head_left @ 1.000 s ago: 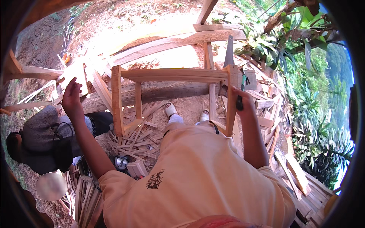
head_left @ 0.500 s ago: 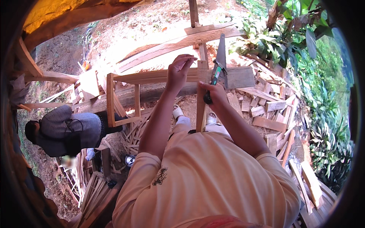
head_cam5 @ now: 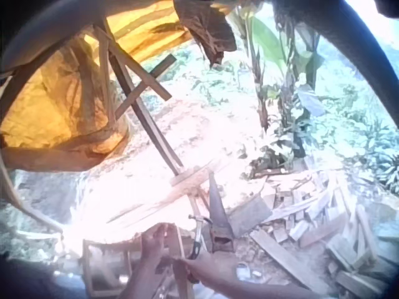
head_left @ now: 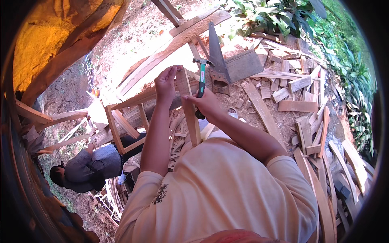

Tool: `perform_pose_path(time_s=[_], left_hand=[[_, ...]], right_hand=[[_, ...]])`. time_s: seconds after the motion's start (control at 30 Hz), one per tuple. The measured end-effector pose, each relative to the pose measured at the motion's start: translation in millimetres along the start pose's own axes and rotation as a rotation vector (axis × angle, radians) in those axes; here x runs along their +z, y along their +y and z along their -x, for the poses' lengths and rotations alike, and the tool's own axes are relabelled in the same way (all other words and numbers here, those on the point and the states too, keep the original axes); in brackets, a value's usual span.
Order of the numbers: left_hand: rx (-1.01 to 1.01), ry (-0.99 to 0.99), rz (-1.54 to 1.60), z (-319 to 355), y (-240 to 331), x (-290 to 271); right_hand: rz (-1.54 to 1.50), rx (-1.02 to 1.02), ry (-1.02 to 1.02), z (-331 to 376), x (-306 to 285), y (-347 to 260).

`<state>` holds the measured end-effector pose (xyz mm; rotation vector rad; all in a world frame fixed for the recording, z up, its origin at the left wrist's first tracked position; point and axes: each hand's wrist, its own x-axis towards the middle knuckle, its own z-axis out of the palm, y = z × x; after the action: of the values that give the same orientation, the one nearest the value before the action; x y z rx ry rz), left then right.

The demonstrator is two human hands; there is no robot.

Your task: The person assembles a wooden frame by hammering nails into the joints. They repeatedly pick up the frame, position it, and strike the nails with a hammer to secure the pieces together.

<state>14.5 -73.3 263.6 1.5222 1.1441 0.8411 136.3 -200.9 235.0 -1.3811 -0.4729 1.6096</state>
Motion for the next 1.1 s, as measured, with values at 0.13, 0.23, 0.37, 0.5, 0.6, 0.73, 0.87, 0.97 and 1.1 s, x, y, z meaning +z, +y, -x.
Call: perform_pose_path(time_s=[0.13, 0.23, 0.37, 0.5, 0.6, 0.73, 0.87, 0.97, 1.1], left_hand=[[0.012, -0.029, -0.076, 1, 9, -1], [0.001, -0.027, -0.077, 0, 11, 2], [-0.004, 0.019, -0.088, 4, 7, 0], [-0.027, 0.029, -0.043, 2, 5, -2], [-0.014, 0.019, -0.098, 1, 3, -3], [-0.007, 0.016, -0.11, 2, 8, 1], [-0.007, 0.018, -0.11, 4, 9, 1], [0.021, 0.014, -0.071, 4, 8, 2], [0.034, 0.008, -0.093, 6, 8, 2]], right_hand=[[-0.087, -0.026, 0.006, 8, -18, 27], [-0.068, -0.009, 0.043, 25, -47, 45], [0.025, 0.114, 0.186, 54, -80, 55], [-0.019, 0.131, 0.306, 70, -102, 75], [-0.071, 0.135, 0.346, 69, -111, 83], [-0.065, 0.136, 0.337, 64, -111, 86], [-0.013, 0.128, 0.315, 56, -104, 81], [-0.08, 0.116, 0.29, 55, -96, 71], [-0.065, 0.115, 0.291, 54, -92, 76]])
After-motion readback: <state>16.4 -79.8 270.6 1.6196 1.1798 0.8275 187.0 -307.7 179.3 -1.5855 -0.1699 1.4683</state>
